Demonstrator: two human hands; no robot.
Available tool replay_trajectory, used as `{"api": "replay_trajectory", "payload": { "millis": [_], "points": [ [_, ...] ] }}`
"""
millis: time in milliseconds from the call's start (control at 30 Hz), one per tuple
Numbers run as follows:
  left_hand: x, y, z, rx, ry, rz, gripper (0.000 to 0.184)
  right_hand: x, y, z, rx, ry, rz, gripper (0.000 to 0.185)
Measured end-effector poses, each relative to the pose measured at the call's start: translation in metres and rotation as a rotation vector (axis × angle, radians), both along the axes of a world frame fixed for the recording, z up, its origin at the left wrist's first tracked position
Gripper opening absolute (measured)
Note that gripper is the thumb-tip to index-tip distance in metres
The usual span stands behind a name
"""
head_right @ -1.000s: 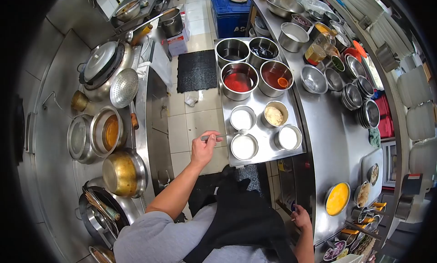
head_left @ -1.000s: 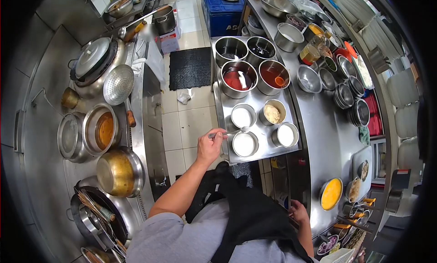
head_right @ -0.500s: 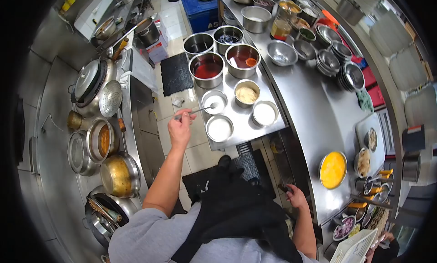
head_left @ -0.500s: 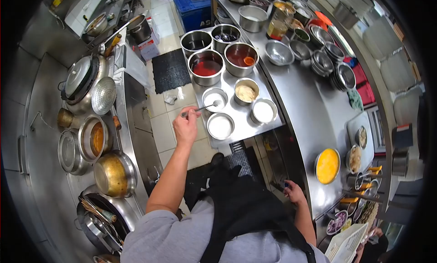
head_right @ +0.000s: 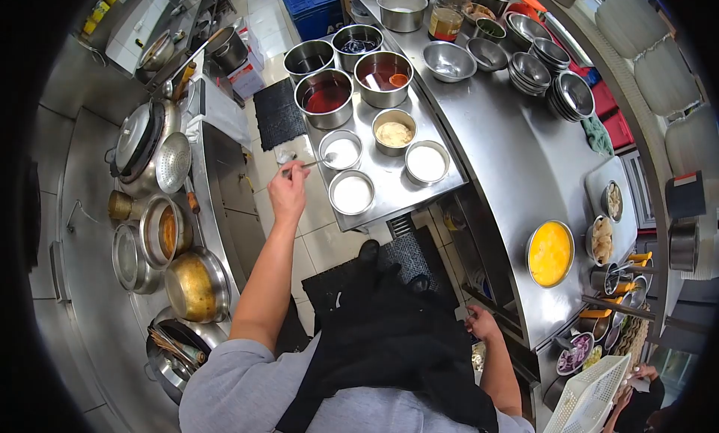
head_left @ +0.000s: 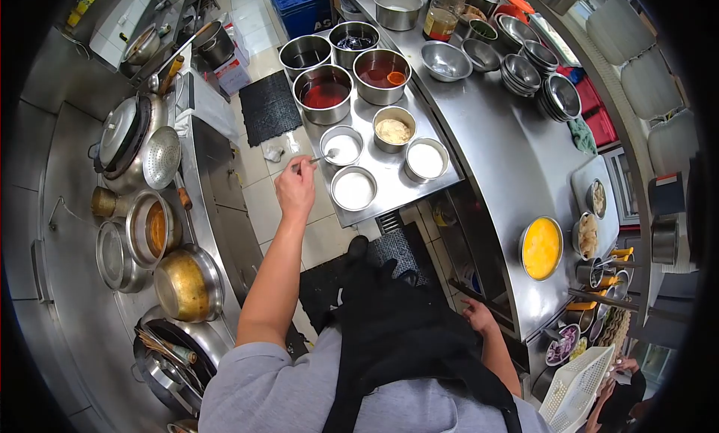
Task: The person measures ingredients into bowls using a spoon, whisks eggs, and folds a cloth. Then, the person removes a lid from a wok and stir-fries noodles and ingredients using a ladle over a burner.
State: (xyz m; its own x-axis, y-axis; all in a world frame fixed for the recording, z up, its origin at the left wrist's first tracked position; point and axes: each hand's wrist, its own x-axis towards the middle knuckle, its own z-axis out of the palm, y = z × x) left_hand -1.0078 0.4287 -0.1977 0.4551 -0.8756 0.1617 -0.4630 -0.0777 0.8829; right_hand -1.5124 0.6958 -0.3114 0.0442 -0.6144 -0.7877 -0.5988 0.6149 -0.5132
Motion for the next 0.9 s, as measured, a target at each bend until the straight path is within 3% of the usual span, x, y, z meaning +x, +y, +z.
{"api": "replay_trajectory", "payload": {
  "millis": [67,133,267,367,533,667,867,900],
  "points": [
    [0.002,-0.019,-0.011,0.0,-0.033,-0.031,0.026,0.0,-0.005,-0.005,0.057,-0.05,-0.099,0.044],
    [0.006,-0.035,-0.029,0.093,-0.272,-0.038,0.026,0.004,-0.022,0.004,-0.009,-0.011,-0.133,0.044],
    [0.008,-0.051,-0.052,0.12,-0.198,-0.078,0.029,0.012,-0.037,0.008,0.006,-0.109,-0.33,0.046],
    [0.01,-0.052,-0.06,0.127,-0.017,-0.064,0.028,0.021,-0.036,0.013,-0.024,-0.032,-0.234,0.043],
    [0.028,-0.052,-0.084,0.146,0.585,0.037,0.027,0.031,-0.02,0.011,0.002,0.003,-0.174,0.041],
    [0.041,-0.044,-0.08,0.135,0.734,0.065,0.027,0.033,-0.017,0.011,0.049,-0.007,-0.211,0.04],
    [0.046,-0.03,-0.047,0.084,0.734,0.029,0.029,0.023,-0.014,-0.006,0.037,-0.032,-0.362,0.038],
    [0.044,-0.029,-0.04,0.108,0.698,0.033,0.03,0.021,-0.015,-0.007,0.006,0.0,-0.277,0.039]
  ]
}}
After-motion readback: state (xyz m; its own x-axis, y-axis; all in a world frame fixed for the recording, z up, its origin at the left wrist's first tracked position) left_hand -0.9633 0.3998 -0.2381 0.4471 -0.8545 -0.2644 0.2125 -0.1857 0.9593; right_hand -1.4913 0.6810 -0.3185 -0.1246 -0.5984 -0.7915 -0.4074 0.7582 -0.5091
